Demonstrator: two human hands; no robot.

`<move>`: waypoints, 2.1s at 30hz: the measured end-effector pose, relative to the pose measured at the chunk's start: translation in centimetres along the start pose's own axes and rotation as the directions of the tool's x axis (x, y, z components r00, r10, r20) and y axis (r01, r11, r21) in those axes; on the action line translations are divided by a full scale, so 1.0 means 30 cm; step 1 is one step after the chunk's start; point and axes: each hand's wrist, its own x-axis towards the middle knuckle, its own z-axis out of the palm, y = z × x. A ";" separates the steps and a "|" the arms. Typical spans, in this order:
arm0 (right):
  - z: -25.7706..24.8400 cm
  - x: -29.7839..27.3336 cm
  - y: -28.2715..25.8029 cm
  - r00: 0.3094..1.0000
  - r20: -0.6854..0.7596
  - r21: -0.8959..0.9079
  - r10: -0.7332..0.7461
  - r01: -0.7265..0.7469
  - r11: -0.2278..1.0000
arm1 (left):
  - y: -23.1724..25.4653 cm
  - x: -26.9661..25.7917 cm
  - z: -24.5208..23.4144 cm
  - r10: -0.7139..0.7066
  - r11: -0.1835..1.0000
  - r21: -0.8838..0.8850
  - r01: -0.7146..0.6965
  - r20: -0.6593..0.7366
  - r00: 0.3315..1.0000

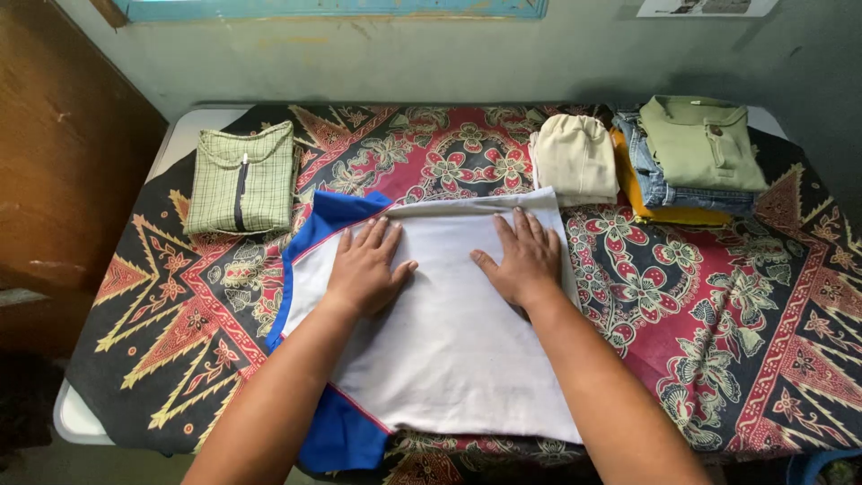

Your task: The person folds a white and blue t-shirt and a red t-shirt on a patterned table. They smooth and fold each garment into neat rectangles and place them in a stack.

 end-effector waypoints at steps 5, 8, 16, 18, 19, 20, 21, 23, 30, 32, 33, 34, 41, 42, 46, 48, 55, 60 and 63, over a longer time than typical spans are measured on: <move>0.046 0.093 0.016 0.986 -0.166 0.022 -0.031 0.035 0.999 | -0.044 0.092 0.036 0.087 0.996 -0.001 -0.091 -0.267 0.960; 0.035 0.109 0.019 0.990 -0.130 0.013 -0.055 0.057 0.998 | -0.035 0.102 -0.021 -0.012 0.999 -0.046 0.009 -0.049 0.999; -0.016 0.100 -0.008 0.999 0.037 0.019 0.012 -0.013 1.000 | -0.114 0.130 0.039 -0.109 0.994 -0.020 0.107 -0.170 0.979; -0.009 0.100 -0.008 0.999 0.033 0.032 0.016 -0.017 0.999 | -0.159 0.138 0.048 -0.143 0.989 -0.031 0.142 -0.364 0.920; -0.006 0.103 -0.002 0.999 0.035 0.031 0.016 -0.017 0.999 | -0.196 0.163 0.077 -0.145 0.989 -0.032 0.143 -0.363 0.920; -0.002 0.109 -0.003 0.999 0.023 0.036 0.028 -0.028 0.999 | -0.241 0.185 0.103 -0.115 0.988 0.034 0.153 -0.507 0.854; 0.002 0.115 -0.007 0.999 0.011 0.042 0.040 -0.040 0.998 | -0.289 0.204 0.129 -0.072 0.980 0.099 0.174 -0.635 0.769; 0.059 0.172 -0.013 0.994 -0.098 0.047 0.053 -0.049 0.998 | -0.345 0.239 0.125 -0.174 0.966 0.046 0.255 -0.615 0.769; 0.258 0.434 -0.210 0.820 -0.507 0.086 -0.266 0.355 0.931 | -0.391 0.285 -0.091 -0.598 0.756 -0.307 0.578 0.036 0.801; 0.262 0.472 -0.294 0.831 -0.490 0.116 -0.263 0.361 0.925 | -0.388 0.288 -0.114 -0.597 0.753 -0.286 0.592 0.082 0.798; 0.263 0.490 -0.334 0.843 -0.474 0.144 -0.254 0.359 0.922 | -0.385 0.291 -0.126 -0.589 0.755 -0.266 0.599 0.127 0.798; 0.226 0.490 -0.370 0.841 -0.475 0.145 -0.257 0.363 0.920 | -0.385 0.286 -0.131 -0.592 0.753 -0.266 0.602 0.126 0.796; 0.027 0.473 -0.491 0.969 0.244 0.364 -0.029 -0.064 0.929 | -0.462 0.306 -0.007 -0.523 0.627 -0.623 0.469 0.111 0.845; 0.023 0.471 -0.486 0.959 0.281 0.385 -0.038 -0.076 0.920 | -0.475 0.307 0.017 -0.494 0.587 -0.691 0.422 0.108 0.863; 0.106 0.490 -0.474 0.993 0.112 0.768 -0.028 -0.069 0.636 | -0.426 0.249 -0.037 -0.432 0.436 -0.880 0.188 -0.021 0.902; 0.086 0.472 -0.459 0.978 -0.207 0.761 0.025 0.145 0.632 | -0.386 0.200 -0.090 -0.373 0.526 -0.849 -0.048 -0.281 0.884; 0.188 0.436 -0.339 0.812 -0.532 0.373 -0.239 0.478 0.795 | -0.354 0.238 0.085 0.111 0.956 -0.109 -0.274 -0.727 0.677; 0.154 0.296 -0.179 0.845 -0.377 -0.063 -0.378 0.384 0.921 | -0.170 0.093 -0.070 0.054 0.983 -0.168 -0.069 -0.090 0.994; 0.096 0.238 -0.077 0.918 -0.250 -0.053 -0.308 0.304 0.951 | -0.158 0.074 -0.123 -0.073 0.989 -0.122 0.083 0.086 0.994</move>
